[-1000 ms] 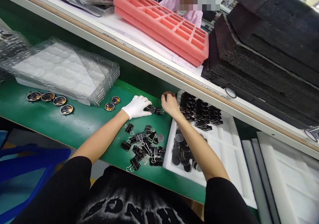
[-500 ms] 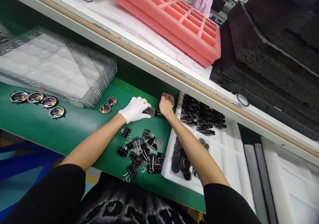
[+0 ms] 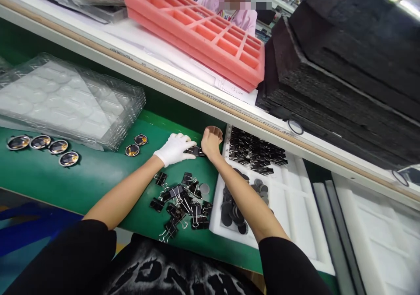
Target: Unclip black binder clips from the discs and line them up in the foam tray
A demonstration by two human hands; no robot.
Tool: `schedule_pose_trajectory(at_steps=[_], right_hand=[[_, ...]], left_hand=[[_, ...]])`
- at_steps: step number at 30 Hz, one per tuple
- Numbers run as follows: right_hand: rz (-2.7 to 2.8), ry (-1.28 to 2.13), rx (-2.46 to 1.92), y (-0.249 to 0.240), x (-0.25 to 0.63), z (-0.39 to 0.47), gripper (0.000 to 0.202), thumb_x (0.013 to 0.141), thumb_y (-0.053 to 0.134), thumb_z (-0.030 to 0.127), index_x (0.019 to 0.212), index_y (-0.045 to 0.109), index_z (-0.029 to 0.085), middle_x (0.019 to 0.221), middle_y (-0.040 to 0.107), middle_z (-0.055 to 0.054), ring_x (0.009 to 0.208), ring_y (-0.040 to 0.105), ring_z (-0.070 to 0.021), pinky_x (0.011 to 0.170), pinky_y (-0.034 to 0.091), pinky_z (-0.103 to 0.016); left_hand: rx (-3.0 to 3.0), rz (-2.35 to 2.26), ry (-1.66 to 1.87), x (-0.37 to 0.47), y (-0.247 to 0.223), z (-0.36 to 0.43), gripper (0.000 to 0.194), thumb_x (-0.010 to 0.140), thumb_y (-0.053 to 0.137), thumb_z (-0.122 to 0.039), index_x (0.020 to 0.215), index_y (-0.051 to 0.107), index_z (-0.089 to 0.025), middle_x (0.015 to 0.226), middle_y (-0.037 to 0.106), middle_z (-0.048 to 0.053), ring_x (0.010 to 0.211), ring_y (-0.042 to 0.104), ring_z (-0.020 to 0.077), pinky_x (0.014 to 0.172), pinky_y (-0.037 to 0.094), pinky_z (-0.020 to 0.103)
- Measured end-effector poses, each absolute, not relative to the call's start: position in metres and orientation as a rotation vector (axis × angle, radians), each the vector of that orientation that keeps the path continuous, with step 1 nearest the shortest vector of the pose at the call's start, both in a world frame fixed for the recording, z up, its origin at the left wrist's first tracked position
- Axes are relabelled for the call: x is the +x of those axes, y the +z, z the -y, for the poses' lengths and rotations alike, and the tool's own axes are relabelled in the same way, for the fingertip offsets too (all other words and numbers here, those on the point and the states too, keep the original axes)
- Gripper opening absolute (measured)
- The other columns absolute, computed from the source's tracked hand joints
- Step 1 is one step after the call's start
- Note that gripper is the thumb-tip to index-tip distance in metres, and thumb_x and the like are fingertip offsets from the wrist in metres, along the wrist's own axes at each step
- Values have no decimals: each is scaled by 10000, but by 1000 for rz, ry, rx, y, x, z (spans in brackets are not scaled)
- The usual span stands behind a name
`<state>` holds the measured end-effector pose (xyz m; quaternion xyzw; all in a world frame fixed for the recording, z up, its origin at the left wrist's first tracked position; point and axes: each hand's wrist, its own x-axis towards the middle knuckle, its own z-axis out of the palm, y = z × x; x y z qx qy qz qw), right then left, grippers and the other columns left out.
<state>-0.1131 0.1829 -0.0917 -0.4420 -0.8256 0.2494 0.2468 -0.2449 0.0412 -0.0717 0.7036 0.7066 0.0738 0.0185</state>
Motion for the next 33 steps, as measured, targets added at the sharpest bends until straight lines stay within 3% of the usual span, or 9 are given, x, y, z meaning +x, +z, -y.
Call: schedule_pose_trajectory(at_steps=[7, 16, 19, 21, 24, 27, 29, 31, 33], right_hand=[[2236, 751, -1088, -87, -111, -181, 499, 1096, 132, 404, 1261, 559, 206, 1324, 533, -171, 1284, 474, -328, 1087, 419, -538], [2184, 841, -1151, -78, -115, -175, 440, 1088, 233, 463, 1267, 546, 211, 1363, 521, -183, 1350, 431, -363, 1135, 362, -616], [2179, 890, -1091, -68, -111, -179, 479, 1095, 206, 458, 1275, 573, 209, 1391, 535, -180, 1381, 431, -368, 1163, 330, -626], [2232, 984, -988, -61, -103, -182, 530, 1109, 174, 471, 1250, 617, 217, 1328, 614, -147, 1311, 536, -316, 1146, 400, -535], [2393, 1179, -793, -57, -88, -182, 424, 1064, 454, 549, 1171, 695, 216, 1104, 737, -80, 1005, 697, -221, 947, 548, -361], [2512, 1237, -699, -60, -79, -174, 421, 841, 836, 392, 1186, 716, 184, 1009, 761, -47, 863, 699, -177, 835, 551, -293], [2551, 1197, -709, -60, -78, -167, 372, 816, 854, 295, 1142, 735, 162, 943, 757, -37, 830, 686, -174, 804, 530, -287], [2579, 1143, -730, -54, -77, -163, 234, 841, 829, 263, 1041, 760, 164, 878, 747, -32, 804, 679, -187, 768, 510, -292], [2592, 1080, -730, -40, -69, -161, 176, 834, 835, 244, 988, 772, 185, 894, 748, -39, 843, 688, -217, 772, 499, -307]], left_hand=[[2186, -2195, 201, -248, -71, -41, 526, 961, 628, -589, 1387, 660, -283, 1328, 680, 92, 1181, 578, 318, 945, 406, 437], [2117, -2203, 266, -249, -70, -45, 518, 954, 648, -525, 1427, 645, -313, 1379, 659, 98, 1254, 576, 339, 1006, 435, 460], [1975, -2210, 427, -247, -65, -42, 512, 928, 685, -515, 1406, 662, -330, 1352, 697, 62, 1276, 603, 303, 1048, 445, 402], [1868, -2255, 497, -247, -61, -40, 446, 972, 605, -537, 1351, 689, -317, 1267, 745, 46, 1188, 669, 257, 995, 481, 340], [1678, -2438, 527, -249, -59, -41, 579, 1083, 257, -521, 1190, 741, -220, 1057, 789, 117, 984, 739, 265, 850, 516, 350], [1516, -2555, 539, -253, -58, -44, 744, 1080, 111, -516, 934, 762, -185, 898, 778, 178, 885, 748, 316, 776, 511, 397], [1500, -2541, 553, -254, -57, -44, 711, 1068, 181, -561, 860, 752, -192, 854, 776, 176, 853, 748, 320, 759, 511, 400], [1525, -2495, 596, -254, -57, -43, 672, 1062, 217, -573, 920, 756, -197, 830, 778, 151, 839, 751, 302, 763, 519, 388], [1555, -2447, 659, -254, -56, -39, 730, 1075, 107, -540, 1032, 751, -199, 820, 780, 119, 830, 753, 265, 783, 533, 364]])
